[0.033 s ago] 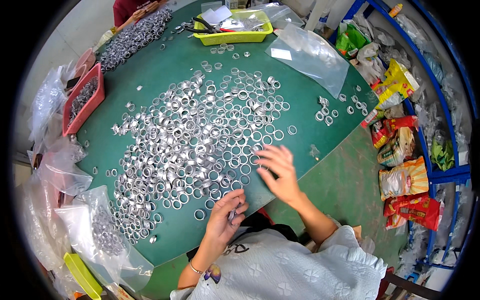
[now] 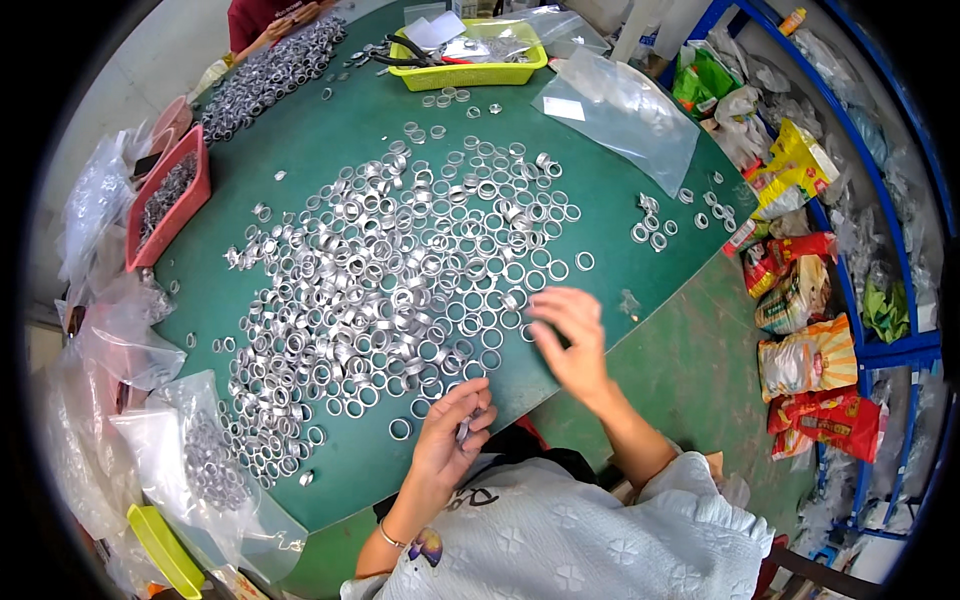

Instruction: The person sorts through a large pile of small metal rings on a table, picking them up and placing them into a clear plastic bag or holding them in their hand.

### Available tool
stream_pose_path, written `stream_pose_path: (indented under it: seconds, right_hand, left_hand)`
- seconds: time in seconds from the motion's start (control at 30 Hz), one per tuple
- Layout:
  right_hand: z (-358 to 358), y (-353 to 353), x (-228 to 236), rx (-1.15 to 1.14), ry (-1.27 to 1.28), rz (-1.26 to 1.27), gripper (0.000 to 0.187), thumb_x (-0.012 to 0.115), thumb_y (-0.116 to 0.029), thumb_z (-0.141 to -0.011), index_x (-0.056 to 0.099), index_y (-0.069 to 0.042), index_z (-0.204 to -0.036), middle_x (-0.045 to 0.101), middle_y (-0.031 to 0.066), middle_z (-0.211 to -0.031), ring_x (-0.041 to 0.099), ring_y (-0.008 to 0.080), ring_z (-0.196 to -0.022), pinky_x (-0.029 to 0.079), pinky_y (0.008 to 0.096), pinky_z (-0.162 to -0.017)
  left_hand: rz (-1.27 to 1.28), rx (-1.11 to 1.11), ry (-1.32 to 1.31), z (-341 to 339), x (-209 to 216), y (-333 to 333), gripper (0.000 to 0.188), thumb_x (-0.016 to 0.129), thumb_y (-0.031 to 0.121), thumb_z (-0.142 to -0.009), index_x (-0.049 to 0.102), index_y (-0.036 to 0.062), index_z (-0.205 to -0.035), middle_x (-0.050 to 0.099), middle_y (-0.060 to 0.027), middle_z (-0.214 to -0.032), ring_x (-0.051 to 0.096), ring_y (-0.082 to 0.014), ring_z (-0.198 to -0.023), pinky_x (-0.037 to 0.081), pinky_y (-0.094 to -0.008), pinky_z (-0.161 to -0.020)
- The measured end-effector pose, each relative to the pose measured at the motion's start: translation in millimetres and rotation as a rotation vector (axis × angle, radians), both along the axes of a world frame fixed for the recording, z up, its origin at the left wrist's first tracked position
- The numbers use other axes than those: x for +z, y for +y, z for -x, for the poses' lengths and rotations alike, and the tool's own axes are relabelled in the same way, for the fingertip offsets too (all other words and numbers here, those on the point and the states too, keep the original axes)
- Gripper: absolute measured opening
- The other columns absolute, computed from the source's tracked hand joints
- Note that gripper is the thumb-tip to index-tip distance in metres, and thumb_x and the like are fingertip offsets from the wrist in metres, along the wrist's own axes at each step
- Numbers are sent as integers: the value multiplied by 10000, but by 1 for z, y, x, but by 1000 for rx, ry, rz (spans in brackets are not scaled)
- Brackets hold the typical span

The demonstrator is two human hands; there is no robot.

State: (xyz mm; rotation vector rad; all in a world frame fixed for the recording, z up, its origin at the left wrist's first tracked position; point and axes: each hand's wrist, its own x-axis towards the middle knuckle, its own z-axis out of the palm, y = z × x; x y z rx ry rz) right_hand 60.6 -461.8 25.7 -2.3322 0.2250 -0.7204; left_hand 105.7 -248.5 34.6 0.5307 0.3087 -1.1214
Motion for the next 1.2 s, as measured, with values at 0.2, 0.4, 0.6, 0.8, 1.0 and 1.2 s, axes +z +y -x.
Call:
stream_pose_path:
  seconds: [0.2,0.4,0.6,0.8,1.0,1.2]
  right_hand:
    - [-11,-34,5,-85,52,85,191,690,-83,-726,675,-76,-917,615,16,-963,515,218,-921,351,340,-819]
    - [-22,-14,1,-1,134,167,291,733,-165,-693,644,-59,-949,576,41,-997,488,251,-958,339,370,-840]
    - [-16,-8,2,48,137,-706,220,693,-136,-791,653,-14,-970,625,52,-940,541,142,-798,392,263,-767]
    - [-1,-3,9,243,190,-1230,239,574,-188,-907,635,17,-1013,624,31,-906,531,83,-803,410,226,-739]
    - [-13,13,3,97,93,-232,186,687,-60,-757,661,-9,-934,631,81,-980,556,191,-932,430,306,-815]
    - [2,-27,2,-207,65,-109,196,681,-14,-721,680,-52,-914,618,95,-954,529,264,-914,437,346,-804]
  left_hand:
    - [-52,-26,-13,4,5,0,205,547,168,-921,571,22,-1063,461,6,-780,363,-51,-575,256,-163,-408]
    - [-50,-46,-35,4,6,-1,212,542,177,-925,569,18,-1062,458,8,-775,362,-50,-570,261,-164,-407]
    - [-35,-23,-47,5,4,2,212,538,173,-926,571,14,-1062,460,7,-777,364,-49,-571,265,-163,-409]
    - [-54,-37,-56,6,6,0,201,530,175,-929,565,17,-1048,449,3,-767,356,-46,-561,256,-158,-393]
    - [-89,-43,-66,8,9,-4,193,529,172,-929,562,19,-1042,443,3,-764,349,-43,-557,253,-155,-386]
    - [-94,-32,-62,8,6,0,191,536,165,-925,559,20,-1046,443,3,-768,348,-44,-560,255,-154,-393]
